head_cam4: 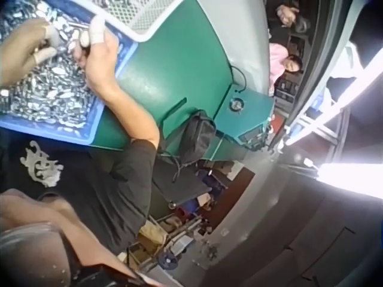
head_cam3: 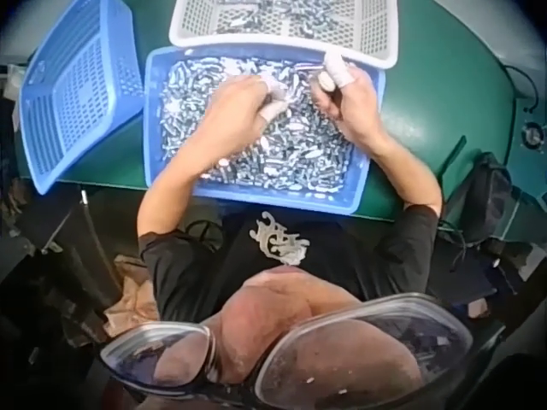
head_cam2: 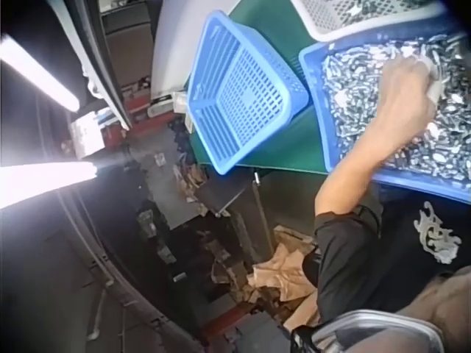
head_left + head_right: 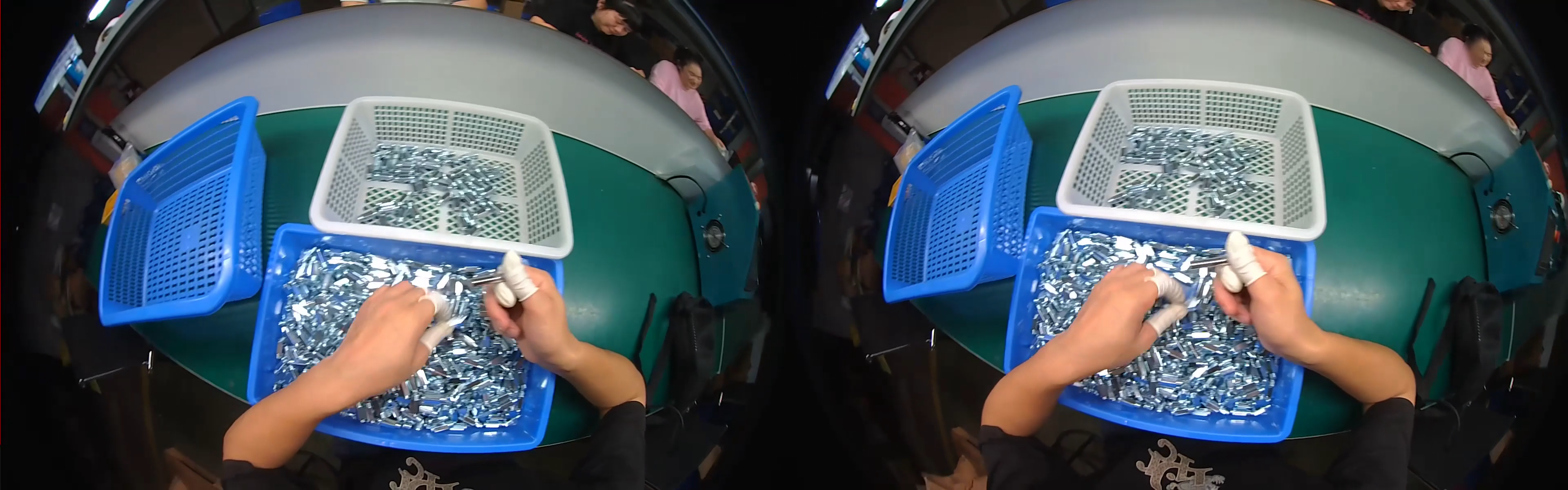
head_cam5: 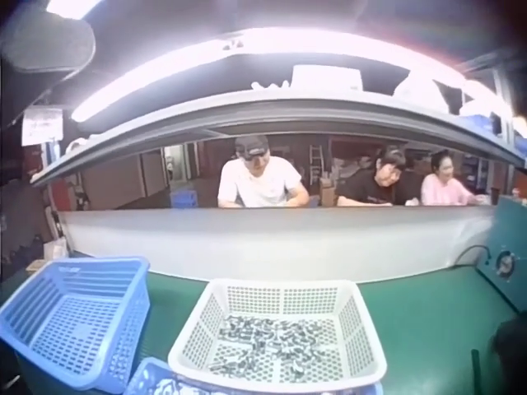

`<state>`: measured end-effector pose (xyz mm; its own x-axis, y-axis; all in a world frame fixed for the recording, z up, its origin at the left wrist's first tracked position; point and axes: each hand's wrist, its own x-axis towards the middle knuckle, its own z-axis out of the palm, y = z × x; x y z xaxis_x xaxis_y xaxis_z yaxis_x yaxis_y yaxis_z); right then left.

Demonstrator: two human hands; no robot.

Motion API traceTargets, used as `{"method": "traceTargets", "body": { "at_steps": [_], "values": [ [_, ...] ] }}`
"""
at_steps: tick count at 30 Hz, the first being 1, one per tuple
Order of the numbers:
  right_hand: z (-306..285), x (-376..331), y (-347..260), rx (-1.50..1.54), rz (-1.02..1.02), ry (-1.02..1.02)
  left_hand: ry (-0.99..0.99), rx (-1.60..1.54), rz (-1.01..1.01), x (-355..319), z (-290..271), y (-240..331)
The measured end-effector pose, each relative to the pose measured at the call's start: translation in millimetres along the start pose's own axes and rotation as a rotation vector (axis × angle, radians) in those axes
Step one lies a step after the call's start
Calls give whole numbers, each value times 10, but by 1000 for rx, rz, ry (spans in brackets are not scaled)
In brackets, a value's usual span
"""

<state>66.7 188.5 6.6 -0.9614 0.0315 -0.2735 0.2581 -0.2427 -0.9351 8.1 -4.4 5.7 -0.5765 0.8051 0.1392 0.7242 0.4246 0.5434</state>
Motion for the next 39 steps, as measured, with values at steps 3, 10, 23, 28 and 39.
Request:
{"method": "traceTargets", "body": {
  "at_steps": [3, 10, 23, 28, 39],
  "values": [
    [-8, 10, -10, -53, -56, 10, 143, -574, -182, 86, -156, 41],
    [23, 22, -24, -111, -52, -38, 170, -595, -70, 60, -167, -59],
    [13, -13, 11, -134, -141, -106, 262, -1141, -314, 8, -40, 45],
    [28, -34, 39, -190, -275, -81, 238, -720, -191, 14, -59, 54],
    [86, -9, 15, -266, -152, -90, 293, -647, -8, 17, -37, -112]
  ]
}}
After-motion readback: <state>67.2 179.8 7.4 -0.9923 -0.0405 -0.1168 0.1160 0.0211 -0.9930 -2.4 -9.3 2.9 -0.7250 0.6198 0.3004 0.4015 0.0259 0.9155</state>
